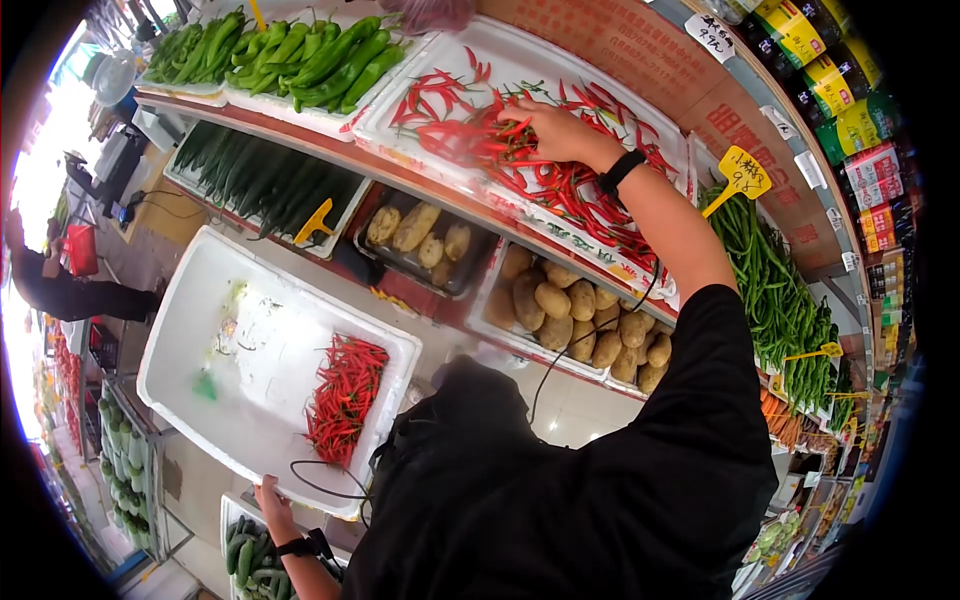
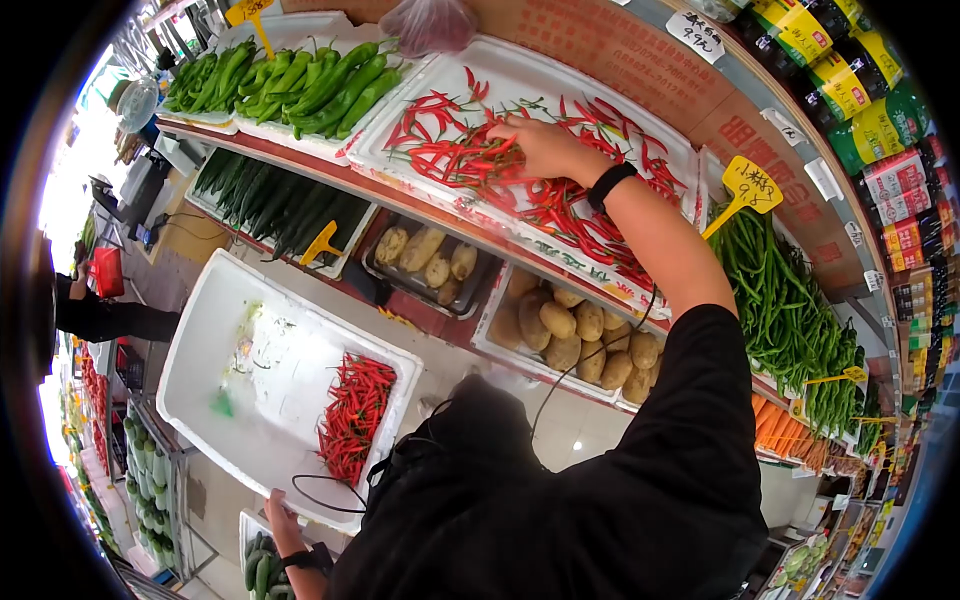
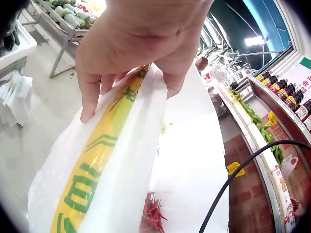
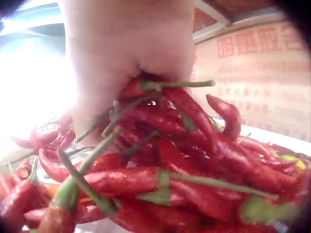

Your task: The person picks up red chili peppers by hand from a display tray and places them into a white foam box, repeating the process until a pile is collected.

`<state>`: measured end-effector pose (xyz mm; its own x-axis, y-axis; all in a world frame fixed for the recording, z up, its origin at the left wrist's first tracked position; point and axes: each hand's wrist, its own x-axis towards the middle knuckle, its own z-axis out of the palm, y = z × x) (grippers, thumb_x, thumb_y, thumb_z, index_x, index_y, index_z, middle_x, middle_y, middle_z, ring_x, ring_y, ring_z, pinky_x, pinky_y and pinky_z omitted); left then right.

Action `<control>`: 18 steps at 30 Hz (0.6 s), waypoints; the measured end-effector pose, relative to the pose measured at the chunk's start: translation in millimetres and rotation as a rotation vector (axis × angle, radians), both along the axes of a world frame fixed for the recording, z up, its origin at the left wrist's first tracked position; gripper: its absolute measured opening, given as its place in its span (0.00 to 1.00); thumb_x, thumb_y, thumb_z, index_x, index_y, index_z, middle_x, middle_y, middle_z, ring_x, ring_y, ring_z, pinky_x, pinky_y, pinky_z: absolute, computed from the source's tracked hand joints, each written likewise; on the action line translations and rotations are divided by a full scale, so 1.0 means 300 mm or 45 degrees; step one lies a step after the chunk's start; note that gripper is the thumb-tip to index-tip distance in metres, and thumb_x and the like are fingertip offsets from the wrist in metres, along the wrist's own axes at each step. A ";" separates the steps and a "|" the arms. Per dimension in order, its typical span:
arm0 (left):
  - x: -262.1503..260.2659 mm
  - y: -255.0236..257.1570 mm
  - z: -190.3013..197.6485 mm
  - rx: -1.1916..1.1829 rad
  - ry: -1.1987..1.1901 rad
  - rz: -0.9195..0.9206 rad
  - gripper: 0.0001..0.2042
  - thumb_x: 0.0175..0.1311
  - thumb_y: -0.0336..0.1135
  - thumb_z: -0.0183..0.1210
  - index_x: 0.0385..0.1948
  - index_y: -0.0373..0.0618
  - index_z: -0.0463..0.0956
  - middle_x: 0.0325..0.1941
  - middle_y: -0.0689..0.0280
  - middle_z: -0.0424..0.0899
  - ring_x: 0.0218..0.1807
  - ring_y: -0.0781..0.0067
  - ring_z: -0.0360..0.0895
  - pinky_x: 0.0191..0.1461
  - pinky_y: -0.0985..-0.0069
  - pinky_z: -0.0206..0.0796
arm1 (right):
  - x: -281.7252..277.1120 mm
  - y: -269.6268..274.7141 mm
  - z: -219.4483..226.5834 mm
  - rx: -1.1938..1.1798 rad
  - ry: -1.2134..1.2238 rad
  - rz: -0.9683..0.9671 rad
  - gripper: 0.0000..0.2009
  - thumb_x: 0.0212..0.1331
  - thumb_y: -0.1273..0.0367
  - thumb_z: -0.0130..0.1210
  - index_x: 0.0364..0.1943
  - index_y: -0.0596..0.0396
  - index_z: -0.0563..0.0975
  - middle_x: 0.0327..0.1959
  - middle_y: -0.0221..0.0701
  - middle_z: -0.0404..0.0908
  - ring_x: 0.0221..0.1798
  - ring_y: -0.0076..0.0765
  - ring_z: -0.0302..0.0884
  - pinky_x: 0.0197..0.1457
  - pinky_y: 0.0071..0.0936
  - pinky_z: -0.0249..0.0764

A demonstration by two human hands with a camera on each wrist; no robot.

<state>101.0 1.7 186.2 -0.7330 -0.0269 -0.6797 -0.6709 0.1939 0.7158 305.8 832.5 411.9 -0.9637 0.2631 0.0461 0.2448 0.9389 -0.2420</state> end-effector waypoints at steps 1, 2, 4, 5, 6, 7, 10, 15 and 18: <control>-0.002 0.004 0.002 0.018 0.004 -0.013 0.16 0.48 0.33 0.57 0.41 0.48 0.71 0.32 0.72 0.71 0.31 0.77 0.70 0.29 0.77 0.64 | 0.004 0.014 -0.002 -0.069 0.008 -0.037 0.32 0.43 0.66 0.68 0.58 0.45 0.70 0.50 0.41 0.73 0.55 0.51 0.73 0.53 0.40 0.72; -0.004 0.008 0.006 0.036 0.008 -0.025 0.16 0.48 0.33 0.57 0.41 0.48 0.71 0.32 0.72 0.71 0.31 0.77 0.70 0.29 0.77 0.65 | 0.006 0.027 -0.001 -0.138 0.017 -0.073 0.31 0.45 0.66 0.67 0.58 0.45 0.70 0.50 0.41 0.73 0.54 0.51 0.74 0.53 0.40 0.72; -0.009 0.009 0.013 0.017 -0.001 -0.033 0.16 0.48 0.33 0.57 0.42 0.48 0.71 0.32 0.72 0.71 0.31 0.76 0.70 0.29 0.77 0.65 | 0.010 0.042 0.005 -0.145 0.073 -0.128 0.32 0.44 0.65 0.67 0.58 0.47 0.71 0.54 0.43 0.74 0.56 0.50 0.75 0.56 0.37 0.72; -0.008 0.007 0.014 0.008 -0.005 -0.037 0.16 0.48 0.34 0.57 0.42 0.48 0.70 0.32 0.72 0.71 0.31 0.76 0.70 0.29 0.77 0.66 | 0.011 0.043 0.014 -0.143 0.143 -0.140 0.32 0.43 0.66 0.67 0.58 0.48 0.71 0.55 0.43 0.75 0.56 0.49 0.75 0.57 0.36 0.72; -0.009 -0.004 0.008 -0.001 -0.010 -0.038 0.16 0.48 0.34 0.57 0.42 0.49 0.70 0.32 0.72 0.71 0.31 0.76 0.71 0.30 0.77 0.66 | 0.016 0.048 0.017 -0.145 0.212 -0.153 0.32 0.43 0.66 0.67 0.59 0.49 0.71 0.56 0.44 0.75 0.57 0.48 0.75 0.58 0.36 0.72; -0.015 -0.019 -0.005 -0.008 -0.014 -0.040 0.16 0.48 0.34 0.57 0.42 0.49 0.70 0.32 0.72 0.71 0.31 0.76 0.71 0.30 0.77 0.67 | 0.017 0.098 -0.001 -0.273 0.239 -0.189 0.33 0.42 0.66 0.67 0.59 0.51 0.72 0.56 0.45 0.76 0.58 0.45 0.75 0.59 0.34 0.71; -0.013 -0.027 -0.012 -0.056 -0.033 -0.018 0.16 0.48 0.34 0.57 0.42 0.50 0.70 0.32 0.72 0.71 0.33 0.77 0.71 0.30 0.76 0.67 | 0.028 0.160 0.034 -0.409 0.279 -0.467 0.33 0.42 0.67 0.67 0.60 0.51 0.72 0.48 0.36 0.81 0.51 0.35 0.77 0.57 0.30 0.71; 0.003 0.015 0.004 -0.088 0.025 0.063 0.17 0.48 0.36 0.57 0.43 0.52 0.71 0.32 0.72 0.71 0.31 0.75 0.71 0.27 0.76 0.66 | 0.049 0.255 0.113 -0.544 0.460 -0.461 0.32 0.44 0.68 0.67 0.59 0.54 0.72 0.43 0.30 0.81 0.46 0.26 0.77 0.53 0.27 0.72; -0.011 0.000 -0.003 -0.056 -0.010 -0.029 0.18 0.48 0.36 0.57 0.44 0.52 0.71 0.33 0.71 0.71 0.31 0.75 0.72 0.27 0.76 0.66 | 0.049 0.251 0.176 -0.591 0.416 -0.510 0.31 0.44 0.68 0.67 0.58 0.55 0.72 0.42 0.27 0.81 0.44 0.25 0.77 0.51 0.26 0.73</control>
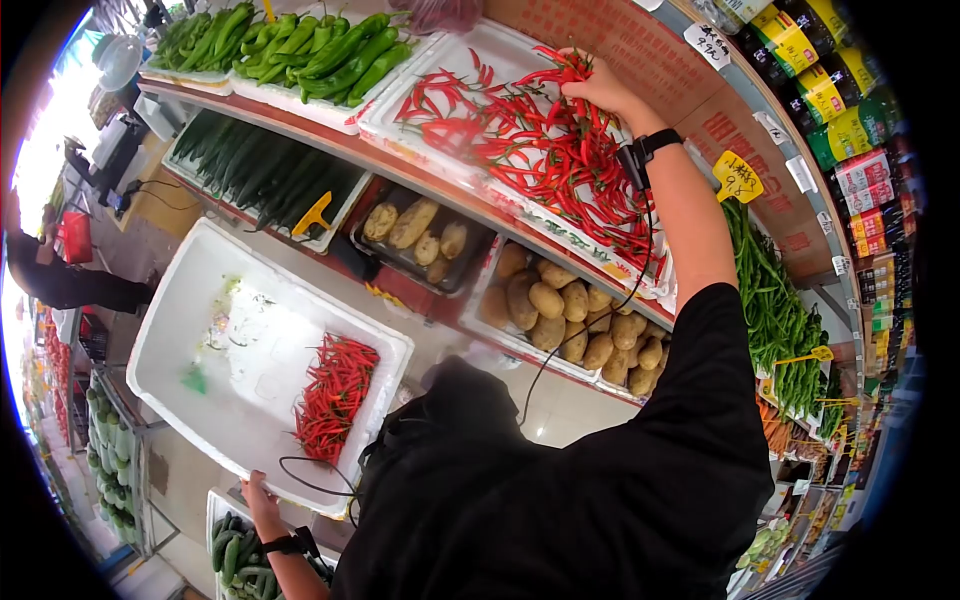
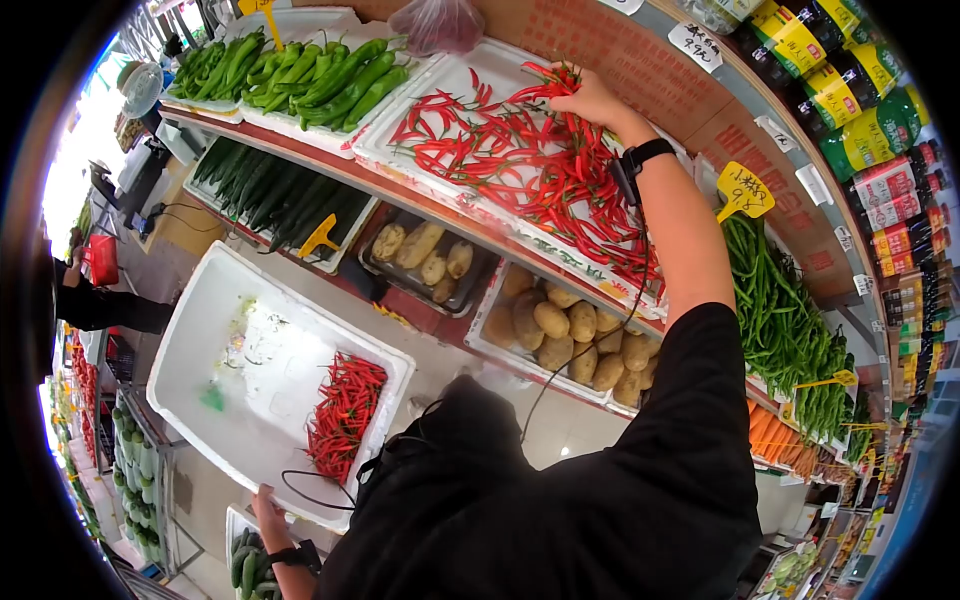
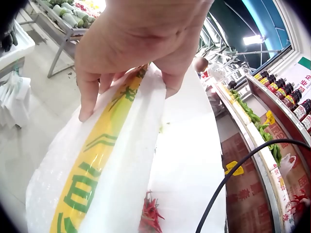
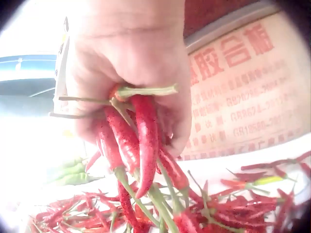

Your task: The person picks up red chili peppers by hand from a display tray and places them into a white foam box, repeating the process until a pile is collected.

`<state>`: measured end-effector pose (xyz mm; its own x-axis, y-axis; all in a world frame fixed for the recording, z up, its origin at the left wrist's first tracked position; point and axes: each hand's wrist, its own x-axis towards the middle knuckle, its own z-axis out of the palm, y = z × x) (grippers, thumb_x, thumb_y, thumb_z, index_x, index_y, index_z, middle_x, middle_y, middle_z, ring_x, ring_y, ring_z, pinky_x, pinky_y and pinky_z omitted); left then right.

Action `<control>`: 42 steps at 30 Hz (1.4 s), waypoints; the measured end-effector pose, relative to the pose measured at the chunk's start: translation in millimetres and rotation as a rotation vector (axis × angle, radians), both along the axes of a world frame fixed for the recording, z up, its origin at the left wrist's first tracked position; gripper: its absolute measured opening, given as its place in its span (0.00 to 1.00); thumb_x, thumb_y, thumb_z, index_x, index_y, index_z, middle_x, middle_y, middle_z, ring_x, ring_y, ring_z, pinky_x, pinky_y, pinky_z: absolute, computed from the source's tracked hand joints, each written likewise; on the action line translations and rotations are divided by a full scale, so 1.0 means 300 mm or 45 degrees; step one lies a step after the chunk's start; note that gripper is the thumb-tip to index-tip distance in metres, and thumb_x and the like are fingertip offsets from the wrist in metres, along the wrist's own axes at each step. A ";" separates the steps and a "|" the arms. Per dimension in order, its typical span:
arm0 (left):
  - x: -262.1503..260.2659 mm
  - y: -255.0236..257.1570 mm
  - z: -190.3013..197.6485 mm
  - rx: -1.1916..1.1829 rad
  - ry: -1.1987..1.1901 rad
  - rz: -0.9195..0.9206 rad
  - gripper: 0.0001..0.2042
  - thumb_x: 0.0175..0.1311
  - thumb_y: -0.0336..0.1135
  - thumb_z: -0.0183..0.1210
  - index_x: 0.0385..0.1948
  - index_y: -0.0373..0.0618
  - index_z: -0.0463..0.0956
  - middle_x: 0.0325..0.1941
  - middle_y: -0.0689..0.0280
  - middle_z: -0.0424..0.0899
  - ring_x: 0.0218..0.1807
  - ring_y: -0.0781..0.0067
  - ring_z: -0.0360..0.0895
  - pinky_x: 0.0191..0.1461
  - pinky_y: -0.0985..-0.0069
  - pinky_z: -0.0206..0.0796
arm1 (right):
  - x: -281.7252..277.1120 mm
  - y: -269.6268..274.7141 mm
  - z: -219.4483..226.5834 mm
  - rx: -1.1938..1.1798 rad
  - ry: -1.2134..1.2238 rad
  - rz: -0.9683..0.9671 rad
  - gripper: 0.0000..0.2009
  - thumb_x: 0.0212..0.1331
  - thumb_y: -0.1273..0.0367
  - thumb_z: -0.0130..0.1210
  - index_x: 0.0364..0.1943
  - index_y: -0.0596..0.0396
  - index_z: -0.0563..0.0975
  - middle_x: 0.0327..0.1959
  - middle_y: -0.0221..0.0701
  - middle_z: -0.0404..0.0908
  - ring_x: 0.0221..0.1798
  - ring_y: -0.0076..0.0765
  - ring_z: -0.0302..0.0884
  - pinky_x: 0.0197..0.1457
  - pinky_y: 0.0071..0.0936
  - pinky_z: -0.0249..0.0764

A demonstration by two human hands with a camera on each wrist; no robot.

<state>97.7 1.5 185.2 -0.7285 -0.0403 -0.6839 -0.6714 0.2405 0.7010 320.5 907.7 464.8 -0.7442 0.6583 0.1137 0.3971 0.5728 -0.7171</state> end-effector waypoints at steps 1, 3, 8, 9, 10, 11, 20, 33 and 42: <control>0.004 0.001 -0.003 0.007 0.007 0.024 0.19 0.48 0.35 0.57 0.46 0.51 0.70 0.33 0.71 0.72 0.32 0.74 0.73 0.27 0.76 0.66 | -0.002 -0.002 0.010 -0.014 -0.005 -0.018 0.31 0.44 0.68 0.67 0.58 0.55 0.72 0.42 0.28 0.81 0.44 0.25 0.77 0.51 0.26 0.73; -0.015 -0.031 -0.039 0.001 -0.004 0.000 0.19 0.48 0.35 0.57 0.46 0.50 0.70 0.33 0.71 0.72 0.32 0.74 0.73 0.26 0.76 0.66 | -0.002 -0.008 0.017 -0.019 -0.035 -0.030 0.31 0.43 0.68 0.67 0.58 0.55 0.73 0.42 0.28 0.81 0.44 0.26 0.77 0.51 0.26 0.72; -0.023 -0.018 -0.035 0.055 0.013 -0.026 0.19 0.48 0.34 0.56 0.46 0.47 0.70 0.33 0.70 0.73 0.32 0.73 0.74 0.27 0.76 0.67 | -0.002 0.008 -0.047 0.210 -0.184 -0.046 0.31 0.43 0.69 0.67 0.57 0.54 0.74 0.44 0.29 0.82 0.46 0.26 0.77 0.52 0.24 0.72; -0.030 -0.021 -0.043 0.065 0.018 -0.032 0.19 0.48 0.33 0.56 0.46 0.47 0.70 0.33 0.70 0.73 0.32 0.73 0.74 0.27 0.76 0.67 | -0.007 0.020 -0.050 0.232 -0.121 -0.031 0.31 0.41 0.68 0.68 0.56 0.54 0.74 0.44 0.30 0.83 0.45 0.26 0.78 0.52 0.25 0.73; -0.030 -0.024 -0.049 0.075 0.023 -0.034 0.18 0.48 0.33 0.56 0.45 0.46 0.70 0.33 0.70 0.73 0.32 0.73 0.74 0.27 0.76 0.68 | -0.015 0.040 -0.041 0.210 -0.079 0.003 0.31 0.41 0.68 0.68 0.56 0.54 0.74 0.43 0.30 0.83 0.44 0.26 0.78 0.51 0.25 0.73; -0.032 -0.025 -0.051 0.105 0.026 -0.044 0.18 0.48 0.33 0.56 0.45 0.46 0.70 0.33 0.69 0.73 0.33 0.73 0.74 0.27 0.76 0.68 | -0.022 0.053 -0.021 0.188 -0.037 0.035 0.31 0.41 0.67 0.68 0.56 0.53 0.74 0.42 0.30 0.83 0.44 0.26 0.78 0.51 0.25 0.73; -0.057 -0.015 -0.040 0.073 0.036 -0.116 0.17 0.47 0.33 0.57 0.42 0.46 0.70 0.33 0.69 0.73 0.35 0.73 0.74 0.28 0.75 0.68 | -0.063 -0.013 0.241 0.214 -0.089 -0.027 0.32 0.46 0.64 0.66 0.60 0.52 0.72 0.37 0.25 0.81 0.38 0.24 0.76 0.45 0.25 0.73; -0.038 0.031 -0.025 0.035 0.086 -0.108 0.14 0.49 0.35 0.57 0.39 0.46 0.70 0.28 0.71 0.72 0.23 0.78 0.71 0.18 0.80 0.59 | -0.158 -0.116 0.143 0.107 -0.018 0.090 0.30 0.46 0.70 0.67 0.58 0.52 0.73 0.40 0.26 0.81 0.39 0.22 0.77 0.46 0.24 0.75; -0.058 -0.003 -0.075 -0.036 0.065 -0.161 0.16 0.49 0.34 0.57 0.41 0.45 0.73 0.32 0.69 0.75 0.32 0.77 0.74 0.23 0.78 0.64 | -0.425 -0.714 0.446 -0.311 0.035 0.772 0.28 0.50 0.76 0.63 0.59 0.60 0.70 0.51 0.29 0.78 0.54 0.25 0.73 0.60 0.27 0.70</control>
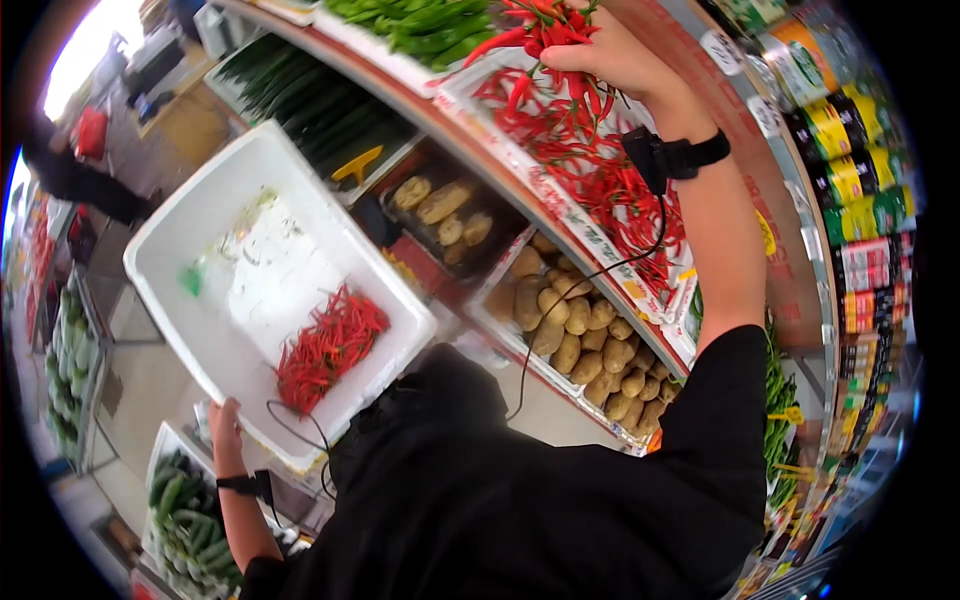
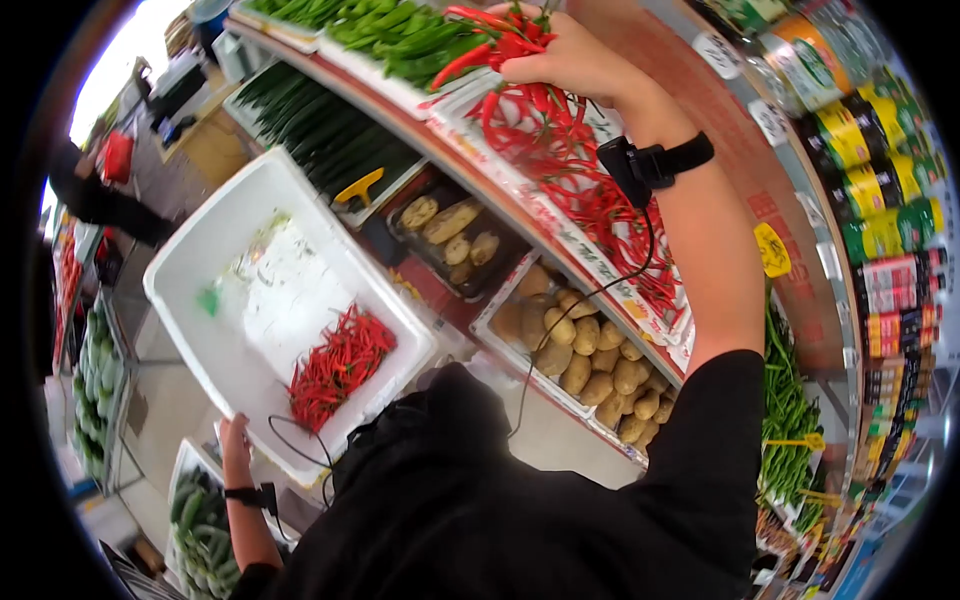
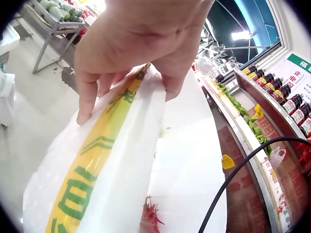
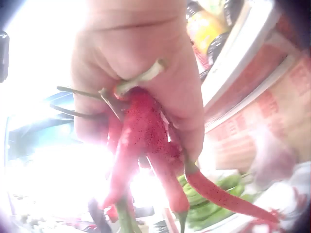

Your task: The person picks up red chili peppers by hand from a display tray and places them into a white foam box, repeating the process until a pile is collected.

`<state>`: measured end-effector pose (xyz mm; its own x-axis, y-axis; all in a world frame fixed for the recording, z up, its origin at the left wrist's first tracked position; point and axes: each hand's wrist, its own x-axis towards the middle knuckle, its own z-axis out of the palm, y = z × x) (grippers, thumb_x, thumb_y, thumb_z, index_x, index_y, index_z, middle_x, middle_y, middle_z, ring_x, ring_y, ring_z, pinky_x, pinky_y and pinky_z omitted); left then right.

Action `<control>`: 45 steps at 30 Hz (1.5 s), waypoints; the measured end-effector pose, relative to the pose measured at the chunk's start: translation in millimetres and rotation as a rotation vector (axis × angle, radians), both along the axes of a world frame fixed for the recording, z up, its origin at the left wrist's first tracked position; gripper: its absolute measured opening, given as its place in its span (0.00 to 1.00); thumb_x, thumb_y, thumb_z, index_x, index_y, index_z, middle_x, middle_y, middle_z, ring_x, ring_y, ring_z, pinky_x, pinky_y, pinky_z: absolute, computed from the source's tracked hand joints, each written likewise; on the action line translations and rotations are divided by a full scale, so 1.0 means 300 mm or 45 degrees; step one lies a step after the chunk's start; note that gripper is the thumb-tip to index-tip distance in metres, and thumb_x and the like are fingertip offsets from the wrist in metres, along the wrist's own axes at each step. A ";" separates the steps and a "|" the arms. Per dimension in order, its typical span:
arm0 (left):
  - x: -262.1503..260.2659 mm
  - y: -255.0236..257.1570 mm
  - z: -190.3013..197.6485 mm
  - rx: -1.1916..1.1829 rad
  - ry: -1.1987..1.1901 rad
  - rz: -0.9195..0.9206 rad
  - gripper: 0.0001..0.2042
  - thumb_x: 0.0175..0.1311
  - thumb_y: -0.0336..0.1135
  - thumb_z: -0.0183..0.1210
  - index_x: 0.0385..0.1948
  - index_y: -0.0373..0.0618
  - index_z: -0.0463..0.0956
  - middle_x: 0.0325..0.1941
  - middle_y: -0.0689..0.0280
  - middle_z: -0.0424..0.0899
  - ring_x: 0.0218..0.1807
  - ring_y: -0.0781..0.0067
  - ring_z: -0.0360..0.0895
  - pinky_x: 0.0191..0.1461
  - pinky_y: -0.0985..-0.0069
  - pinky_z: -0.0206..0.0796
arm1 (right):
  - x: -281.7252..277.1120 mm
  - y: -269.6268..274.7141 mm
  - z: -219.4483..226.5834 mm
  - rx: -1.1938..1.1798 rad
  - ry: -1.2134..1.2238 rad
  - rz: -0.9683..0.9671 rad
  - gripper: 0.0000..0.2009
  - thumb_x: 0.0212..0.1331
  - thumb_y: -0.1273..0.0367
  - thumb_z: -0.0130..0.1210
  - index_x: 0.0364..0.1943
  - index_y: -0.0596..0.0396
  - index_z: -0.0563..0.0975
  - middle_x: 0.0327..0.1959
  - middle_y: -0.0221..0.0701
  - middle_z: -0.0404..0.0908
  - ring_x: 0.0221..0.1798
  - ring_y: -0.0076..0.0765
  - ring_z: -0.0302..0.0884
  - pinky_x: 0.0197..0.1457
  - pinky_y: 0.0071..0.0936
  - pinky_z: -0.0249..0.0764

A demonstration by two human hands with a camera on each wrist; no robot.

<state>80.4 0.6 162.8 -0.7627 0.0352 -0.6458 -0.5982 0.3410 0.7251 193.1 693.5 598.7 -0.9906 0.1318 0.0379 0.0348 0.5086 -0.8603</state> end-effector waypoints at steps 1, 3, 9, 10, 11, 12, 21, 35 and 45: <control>0.020 0.032 0.035 0.086 0.061 -0.035 0.16 0.50 0.36 0.58 0.41 0.44 0.73 0.31 0.70 0.75 0.28 0.79 0.72 0.18 0.81 0.58 | -0.030 -0.080 -0.001 0.010 -0.025 0.071 0.29 0.50 0.76 0.64 0.59 0.58 0.69 0.52 0.28 0.78 0.53 0.23 0.72 0.59 0.25 0.70; 0.032 0.059 0.060 0.028 0.092 -0.060 0.13 0.51 0.35 0.57 0.38 0.42 0.76 0.23 0.73 0.72 0.17 0.82 0.66 0.15 0.82 0.52 | -0.099 -0.234 -0.042 0.017 -0.072 0.242 0.30 0.50 0.76 0.66 0.61 0.56 0.69 0.52 0.27 0.77 0.51 0.21 0.71 0.57 0.22 0.70; 0.052 0.127 0.123 0.015 0.142 0.037 0.13 0.49 0.32 0.56 0.37 0.40 0.76 0.21 0.72 0.72 0.16 0.82 0.62 0.18 0.79 0.50 | -0.286 -0.687 -0.470 0.000 -0.135 0.696 0.31 0.41 0.72 0.66 0.57 0.56 0.73 0.40 0.32 0.80 0.39 0.25 0.77 0.46 0.25 0.76; 0.050 0.126 0.138 0.003 0.105 0.032 0.13 0.48 0.31 0.57 0.37 0.40 0.77 0.21 0.72 0.72 0.17 0.82 0.63 0.18 0.79 0.51 | -0.309 -0.768 -0.577 -0.016 -0.169 0.749 0.32 0.40 0.72 0.66 0.58 0.56 0.73 0.40 0.35 0.80 0.40 0.28 0.78 0.47 0.26 0.76; 0.045 0.128 0.151 -0.004 0.068 0.017 0.13 0.47 0.30 0.57 0.37 0.40 0.77 0.22 0.72 0.72 0.18 0.81 0.64 0.19 0.79 0.52 | -0.326 -0.846 -0.686 -0.022 -0.254 0.815 0.33 0.39 0.70 0.67 0.58 0.57 0.73 0.41 0.38 0.81 0.42 0.32 0.79 0.48 0.27 0.76; 0.041 0.137 0.166 0.002 0.077 0.018 0.13 0.47 0.30 0.57 0.36 0.40 0.77 0.22 0.72 0.73 0.19 0.81 0.65 0.20 0.79 0.53 | -0.341 -0.919 -0.799 -0.024 -0.337 0.879 0.35 0.38 0.68 0.68 0.58 0.58 0.72 0.43 0.40 0.81 0.43 0.36 0.80 0.50 0.29 0.76; 0.066 0.095 0.124 0.038 0.109 0.027 0.14 0.46 0.28 0.57 0.37 0.38 0.77 0.27 0.70 0.76 0.27 0.78 0.71 0.27 0.79 0.61 | -0.238 -1.222 -1.629 0.333 -0.616 0.829 0.39 0.36 0.66 0.69 0.61 0.54 0.70 0.54 0.47 0.76 0.54 0.54 0.76 0.55 0.41 0.75; 0.084 0.057 0.097 0.063 0.097 0.116 0.14 0.45 0.28 0.58 0.37 0.39 0.76 0.27 0.68 0.76 0.24 0.80 0.69 0.24 0.79 0.58 | -0.132 -1.156 -1.641 0.137 -0.521 0.990 0.22 0.60 0.64 0.55 0.59 0.55 0.73 0.56 0.44 0.77 0.57 0.48 0.75 0.60 0.36 0.70; 0.065 0.007 0.105 0.039 0.017 0.111 0.17 0.45 0.28 0.57 0.41 0.36 0.75 0.29 0.68 0.77 0.25 0.77 0.72 0.25 0.80 0.62 | 0.100 -0.768 -1.335 0.628 -0.020 -0.220 0.24 0.48 0.68 0.65 0.53 0.55 0.75 0.53 0.41 0.74 0.57 0.51 0.69 0.62 0.41 0.66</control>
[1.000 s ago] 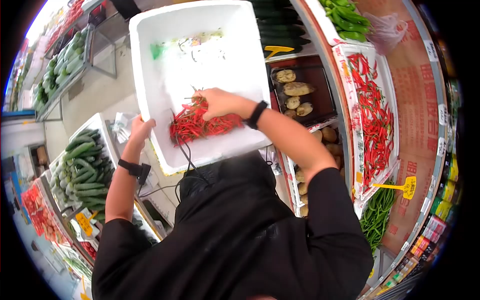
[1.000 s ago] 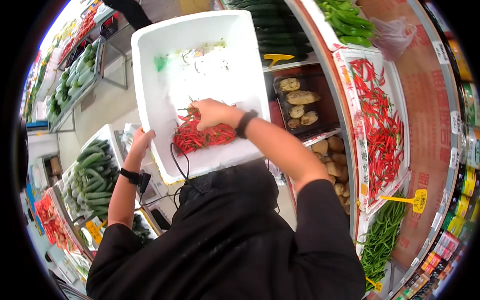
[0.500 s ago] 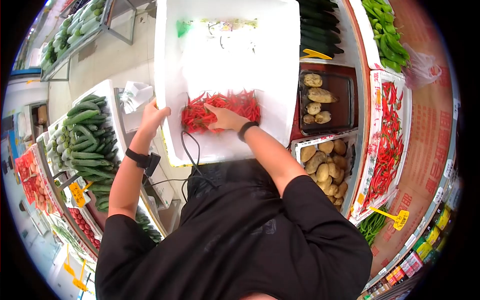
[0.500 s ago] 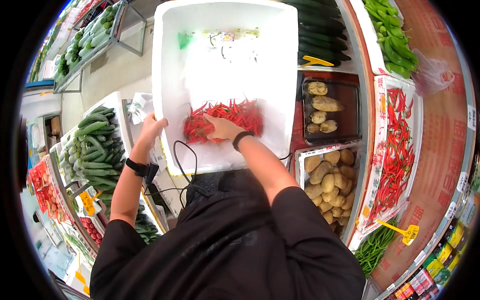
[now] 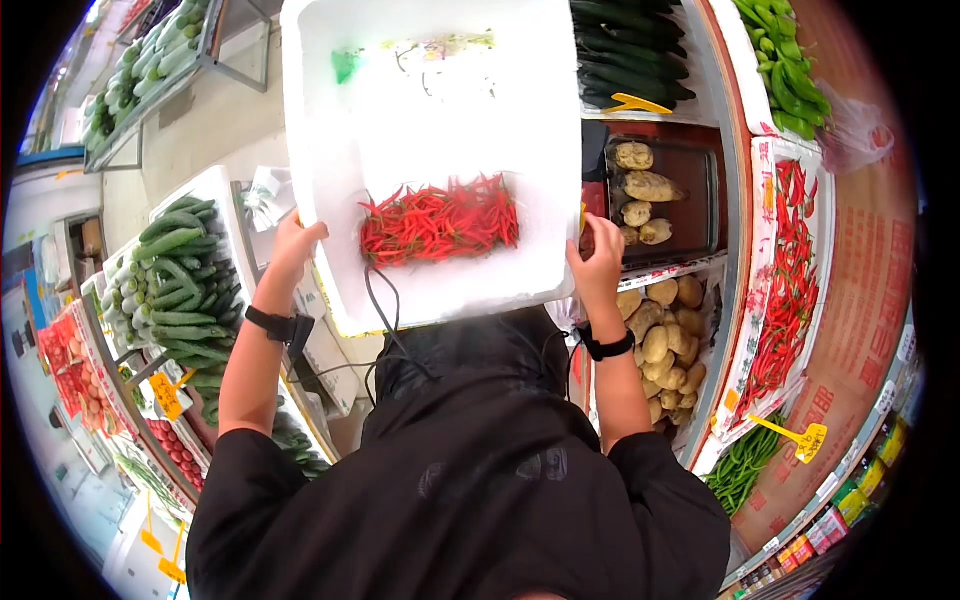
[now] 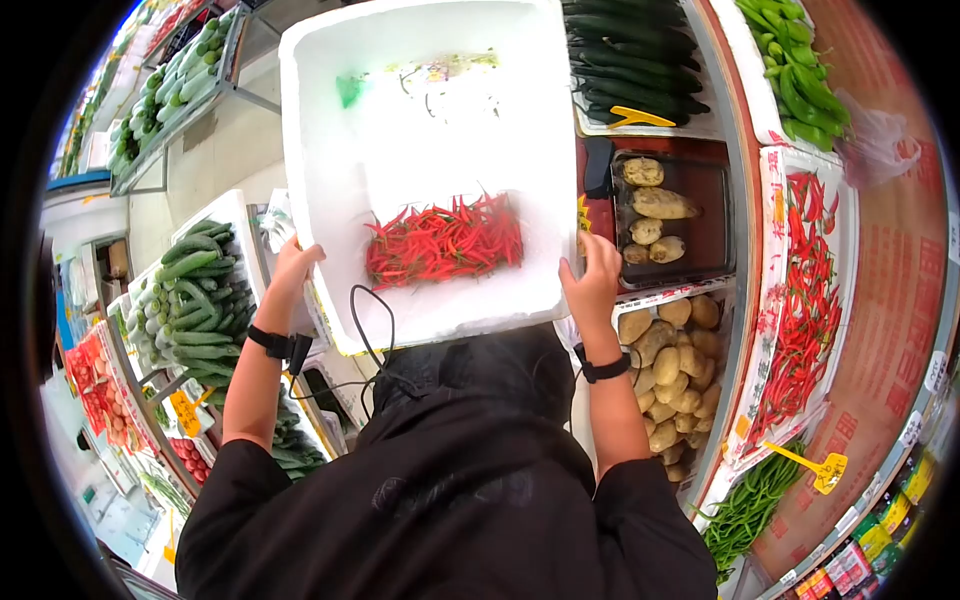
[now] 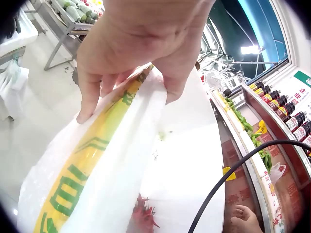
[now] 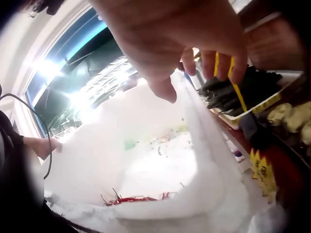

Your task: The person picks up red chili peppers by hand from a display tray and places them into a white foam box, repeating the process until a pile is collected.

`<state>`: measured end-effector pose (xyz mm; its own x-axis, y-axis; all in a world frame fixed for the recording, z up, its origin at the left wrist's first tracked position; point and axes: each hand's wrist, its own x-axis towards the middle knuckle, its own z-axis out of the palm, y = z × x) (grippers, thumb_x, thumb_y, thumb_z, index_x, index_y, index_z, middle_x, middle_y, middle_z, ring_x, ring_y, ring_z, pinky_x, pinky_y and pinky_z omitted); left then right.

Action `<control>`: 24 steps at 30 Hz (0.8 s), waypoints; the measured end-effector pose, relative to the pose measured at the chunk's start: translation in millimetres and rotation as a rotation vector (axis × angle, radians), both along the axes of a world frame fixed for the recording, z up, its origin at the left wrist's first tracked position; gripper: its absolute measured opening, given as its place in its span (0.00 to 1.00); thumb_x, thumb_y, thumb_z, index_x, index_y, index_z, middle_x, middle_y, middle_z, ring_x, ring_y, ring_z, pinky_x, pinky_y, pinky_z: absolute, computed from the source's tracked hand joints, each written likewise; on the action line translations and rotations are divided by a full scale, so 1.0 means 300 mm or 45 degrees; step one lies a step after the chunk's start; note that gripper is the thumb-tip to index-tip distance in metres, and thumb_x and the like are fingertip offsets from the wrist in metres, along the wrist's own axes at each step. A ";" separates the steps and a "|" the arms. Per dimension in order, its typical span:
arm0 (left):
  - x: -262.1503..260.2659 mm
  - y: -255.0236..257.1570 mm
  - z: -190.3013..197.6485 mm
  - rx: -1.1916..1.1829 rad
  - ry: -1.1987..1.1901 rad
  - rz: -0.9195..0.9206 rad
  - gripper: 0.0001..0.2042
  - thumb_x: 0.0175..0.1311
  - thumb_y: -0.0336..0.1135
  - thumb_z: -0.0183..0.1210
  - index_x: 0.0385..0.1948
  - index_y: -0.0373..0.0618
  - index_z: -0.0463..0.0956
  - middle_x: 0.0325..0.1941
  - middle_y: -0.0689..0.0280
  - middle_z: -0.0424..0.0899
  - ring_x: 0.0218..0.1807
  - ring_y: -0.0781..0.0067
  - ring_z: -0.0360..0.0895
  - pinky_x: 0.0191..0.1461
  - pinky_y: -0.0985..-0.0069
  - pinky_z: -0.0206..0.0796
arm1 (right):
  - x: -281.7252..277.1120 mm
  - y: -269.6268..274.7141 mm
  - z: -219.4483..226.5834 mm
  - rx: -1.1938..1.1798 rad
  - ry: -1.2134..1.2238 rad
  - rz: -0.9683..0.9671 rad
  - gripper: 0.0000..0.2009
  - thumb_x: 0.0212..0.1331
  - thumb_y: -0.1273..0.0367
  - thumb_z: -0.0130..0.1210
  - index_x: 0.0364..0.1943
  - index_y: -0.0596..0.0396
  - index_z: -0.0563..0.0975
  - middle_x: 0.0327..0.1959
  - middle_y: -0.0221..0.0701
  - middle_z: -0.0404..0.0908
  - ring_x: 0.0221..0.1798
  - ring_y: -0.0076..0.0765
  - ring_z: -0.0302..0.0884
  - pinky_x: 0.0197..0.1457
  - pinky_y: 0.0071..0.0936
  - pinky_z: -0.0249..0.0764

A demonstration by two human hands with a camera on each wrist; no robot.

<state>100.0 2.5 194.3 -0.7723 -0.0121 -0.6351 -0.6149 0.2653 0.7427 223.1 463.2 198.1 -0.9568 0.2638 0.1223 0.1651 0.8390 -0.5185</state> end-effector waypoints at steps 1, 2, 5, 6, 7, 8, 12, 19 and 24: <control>0.003 -0.004 0.013 -0.012 -0.008 -0.012 0.17 0.45 0.28 0.56 0.41 0.36 0.74 0.29 0.68 0.77 0.24 0.78 0.71 0.25 0.81 0.61 | 0.024 0.015 -0.014 -0.024 -0.053 -0.067 0.26 0.48 0.66 0.65 0.54 0.56 0.74 0.54 0.41 0.73 0.57 0.52 0.68 0.62 0.41 0.65; 0.011 -0.006 0.009 -0.023 0.009 0.006 0.18 0.45 0.27 0.56 0.42 0.36 0.74 0.29 0.68 0.77 0.23 0.81 0.70 0.23 0.82 0.59 | 0.048 0.025 -0.030 -0.049 -0.108 -0.133 0.27 0.48 0.65 0.66 0.55 0.56 0.74 0.54 0.42 0.73 0.58 0.52 0.68 0.63 0.40 0.64; 0.031 -0.018 -0.021 0.047 0.031 0.098 0.18 0.46 0.28 0.55 0.43 0.36 0.74 0.28 0.70 0.76 0.21 0.83 0.66 0.20 0.83 0.53 | 0.093 0.072 -0.104 -0.389 -0.579 -0.155 0.32 0.50 0.58 0.66 0.58 0.60 0.71 0.53 0.47 0.76 0.57 0.54 0.72 0.62 0.41 0.67; 0.038 -0.008 -0.008 0.063 0.018 0.097 0.18 0.46 0.28 0.55 0.43 0.36 0.74 0.28 0.70 0.76 0.20 0.83 0.66 0.19 0.84 0.52 | 0.096 0.082 -0.119 -0.509 -0.800 -0.117 0.32 0.51 0.57 0.65 0.58 0.61 0.71 0.52 0.48 0.78 0.57 0.54 0.74 0.61 0.41 0.68; 0.042 -0.005 0.011 0.078 0.007 0.096 0.18 0.47 0.28 0.54 0.43 0.36 0.74 0.28 0.70 0.75 0.19 0.84 0.66 0.18 0.84 0.51 | 0.101 0.088 -0.131 -0.630 -1.019 -0.074 0.32 0.52 0.56 0.65 0.58 0.62 0.70 0.51 0.49 0.79 0.57 0.55 0.75 0.60 0.41 0.69; 0.048 0.003 0.033 0.092 -0.006 0.093 0.18 0.47 0.28 0.54 0.43 0.36 0.74 0.28 0.71 0.75 0.19 0.84 0.65 0.17 0.84 0.49 | 0.105 0.057 -0.114 -0.593 -0.817 -0.023 0.32 0.52 0.53 0.63 0.57 0.58 0.72 0.47 0.50 0.82 0.53 0.56 0.78 0.57 0.41 0.72; 0.070 -0.076 -0.073 0.023 -0.027 0.062 0.17 0.50 0.30 0.54 0.45 0.38 0.73 0.27 0.72 0.75 0.17 0.87 0.63 0.16 0.85 0.46 | 0.087 0.045 -0.210 -0.563 -0.768 -0.127 0.27 0.50 0.57 0.60 0.56 0.50 0.75 0.42 0.47 0.84 0.48 0.53 0.81 0.53 0.41 0.75; 0.137 -0.117 -0.123 0.292 0.103 -0.008 0.12 0.65 0.35 0.53 0.48 0.45 0.71 0.36 0.73 0.75 0.30 0.86 0.69 0.29 0.84 0.62 | 0.122 -0.035 -0.413 -0.549 -0.531 -0.101 0.25 0.43 0.63 0.60 0.51 0.52 0.78 0.36 0.48 0.83 0.39 0.53 0.82 0.46 0.45 0.77; 0.038 -0.144 -0.325 0.229 0.208 0.007 0.37 0.52 0.32 0.56 0.70 0.41 0.57 0.60 0.56 0.77 0.45 0.75 0.79 0.37 0.86 0.68 | 0.077 -0.031 -0.341 -0.488 -0.675 -0.075 0.34 0.41 0.63 0.60 0.62 0.48 0.73 0.49 0.51 0.80 0.55 0.53 0.78 0.64 0.42 0.70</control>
